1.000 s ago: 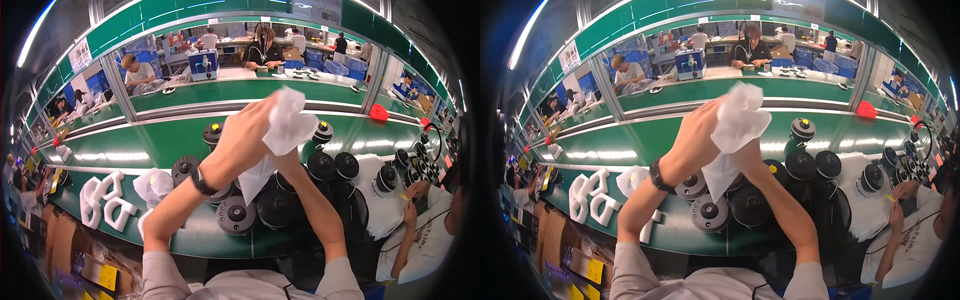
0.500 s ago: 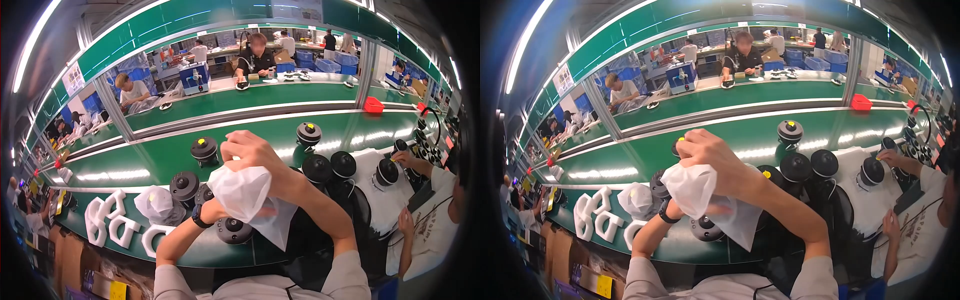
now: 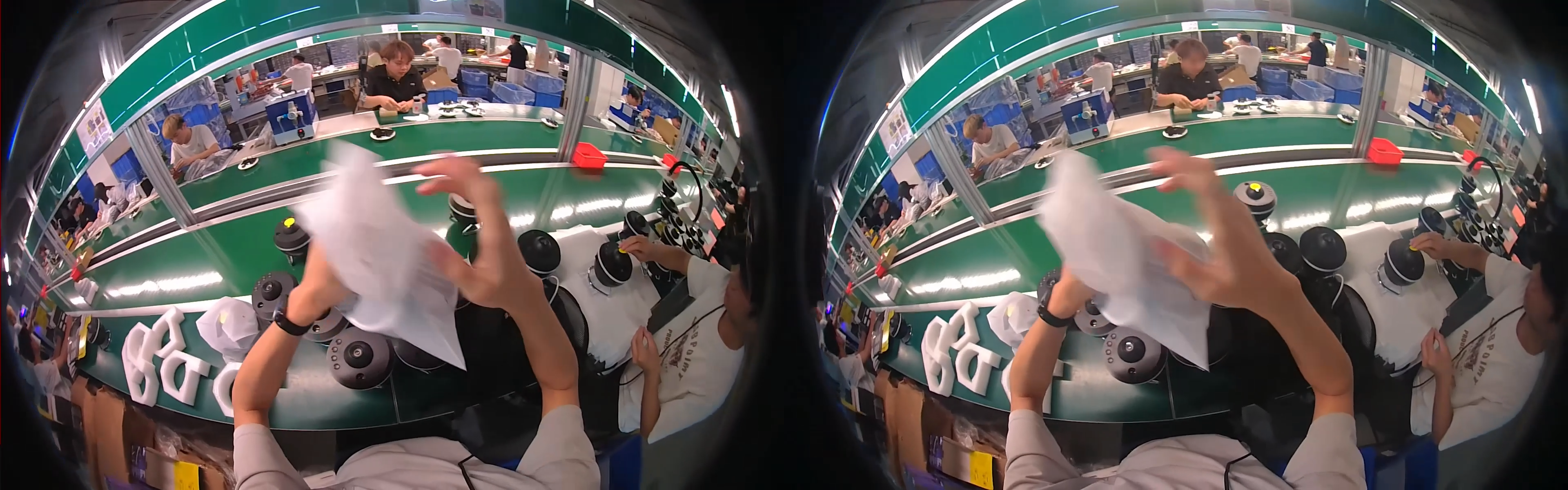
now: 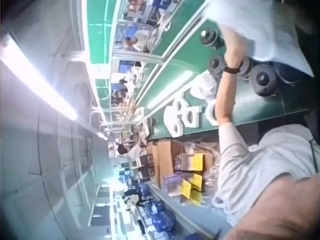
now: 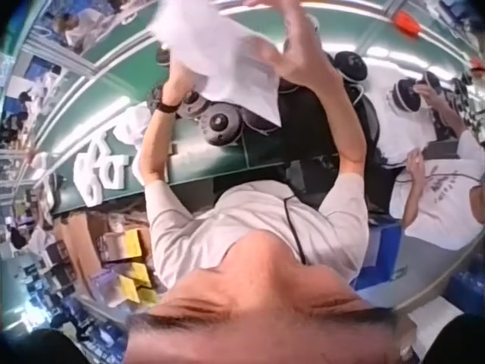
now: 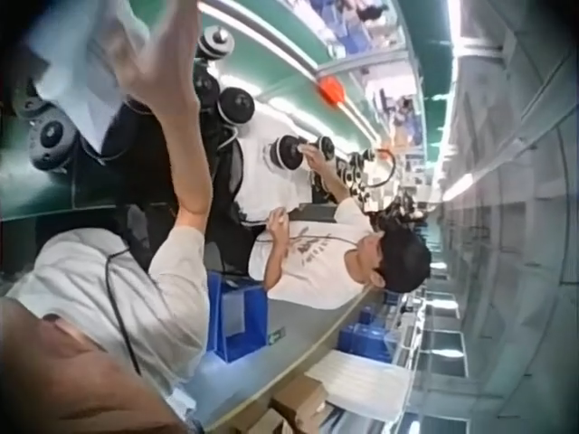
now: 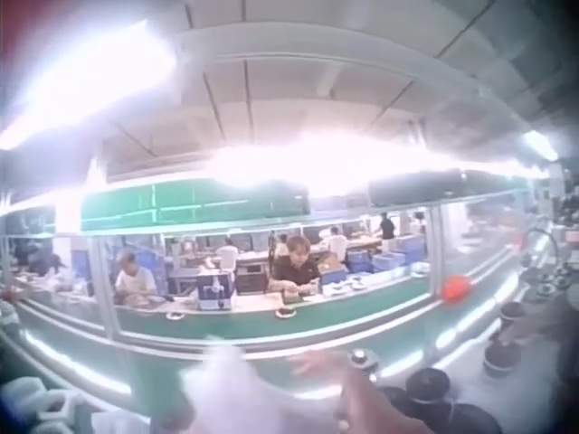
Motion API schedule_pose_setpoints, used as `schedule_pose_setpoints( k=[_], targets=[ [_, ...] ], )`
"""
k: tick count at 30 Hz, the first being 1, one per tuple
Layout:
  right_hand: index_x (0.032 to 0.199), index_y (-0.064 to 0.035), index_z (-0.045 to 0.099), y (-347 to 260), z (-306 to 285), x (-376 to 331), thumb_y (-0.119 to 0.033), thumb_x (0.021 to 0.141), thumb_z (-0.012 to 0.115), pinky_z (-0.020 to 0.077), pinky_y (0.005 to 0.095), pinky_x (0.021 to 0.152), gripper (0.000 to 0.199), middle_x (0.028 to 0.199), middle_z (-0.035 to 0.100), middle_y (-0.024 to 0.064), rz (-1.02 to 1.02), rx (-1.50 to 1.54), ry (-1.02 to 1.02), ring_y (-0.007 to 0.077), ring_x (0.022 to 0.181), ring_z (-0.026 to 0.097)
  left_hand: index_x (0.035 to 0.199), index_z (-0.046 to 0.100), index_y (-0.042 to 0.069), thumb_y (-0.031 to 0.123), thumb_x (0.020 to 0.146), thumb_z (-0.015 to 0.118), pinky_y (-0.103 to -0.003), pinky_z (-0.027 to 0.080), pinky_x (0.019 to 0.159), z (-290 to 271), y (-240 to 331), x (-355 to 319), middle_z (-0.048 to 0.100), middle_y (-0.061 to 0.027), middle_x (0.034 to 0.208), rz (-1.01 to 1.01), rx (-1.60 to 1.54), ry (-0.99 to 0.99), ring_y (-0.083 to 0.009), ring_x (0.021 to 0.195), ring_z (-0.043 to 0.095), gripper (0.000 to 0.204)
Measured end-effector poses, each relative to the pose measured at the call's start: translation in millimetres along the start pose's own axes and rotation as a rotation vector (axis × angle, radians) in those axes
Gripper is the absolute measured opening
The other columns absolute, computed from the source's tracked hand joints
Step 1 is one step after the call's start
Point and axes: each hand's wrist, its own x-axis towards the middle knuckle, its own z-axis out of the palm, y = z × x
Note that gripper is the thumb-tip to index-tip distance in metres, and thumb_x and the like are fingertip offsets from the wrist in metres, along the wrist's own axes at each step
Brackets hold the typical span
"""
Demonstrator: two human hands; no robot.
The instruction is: Packaging industrial light fixture components into protective bags and placing them into foam inserts on an assembly line.
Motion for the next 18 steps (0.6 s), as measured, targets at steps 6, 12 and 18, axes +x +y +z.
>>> schedule_pose_setpoints(
  k=[6,12,18],
  targets=[
    [0.162,-0.0301,0.006,12.9,21.5,-88.6,-0.06,0.048,0.098,0.0202,0.0576,0.121,0.15,0.164,0.007,0.0264,-0.032,-0.135,-0.19,0.0474,0.152,0.015,0.128,0.059,-0.001,0.039,0.103,0.06,-0.034,0.052,0.093,-5.1,-39.3,28.0,0.063,-0.0091,0.117,-0.644,-0.507,0.306,-0.0173,0.104,0.062,0.047],
    [0.161,-0.0302,0.009,22.5,15.7,-77.0,-0.069,0.057,0.09,0.032,0.0669,0.113,0.137,0.16,0.013,0.0336,-0.235,-0.369,0.023,0.0587,0.145,0.025,0.115,0.069,0.0,0.022,0.104,0.047,-0.033,0.05,0.087,31.4,0.2,25.0,0.072,-0.008,0.104,-0.541,-0.619,0.108,-0.0146,0.097,0.062,0.033],
    [0.16,-0.0151,0.018,42.1,16.3,-135.3,-0.065,0.08,0.076,0.0296,0.0512,0.119,0.11,0.162,0.016,0.0275,0.043,-0.01,0.002,0.0422,0.146,0.031,0.112,0.068,-0.001,0.019,0.102,0.051,-0.034,0.05,0.09,34.0,-11.9,23.9,0.072,-0.0104,0.104,-0.611,-0.679,-0.067,-0.0144,0.099,0.064,0.029]
  ],
)
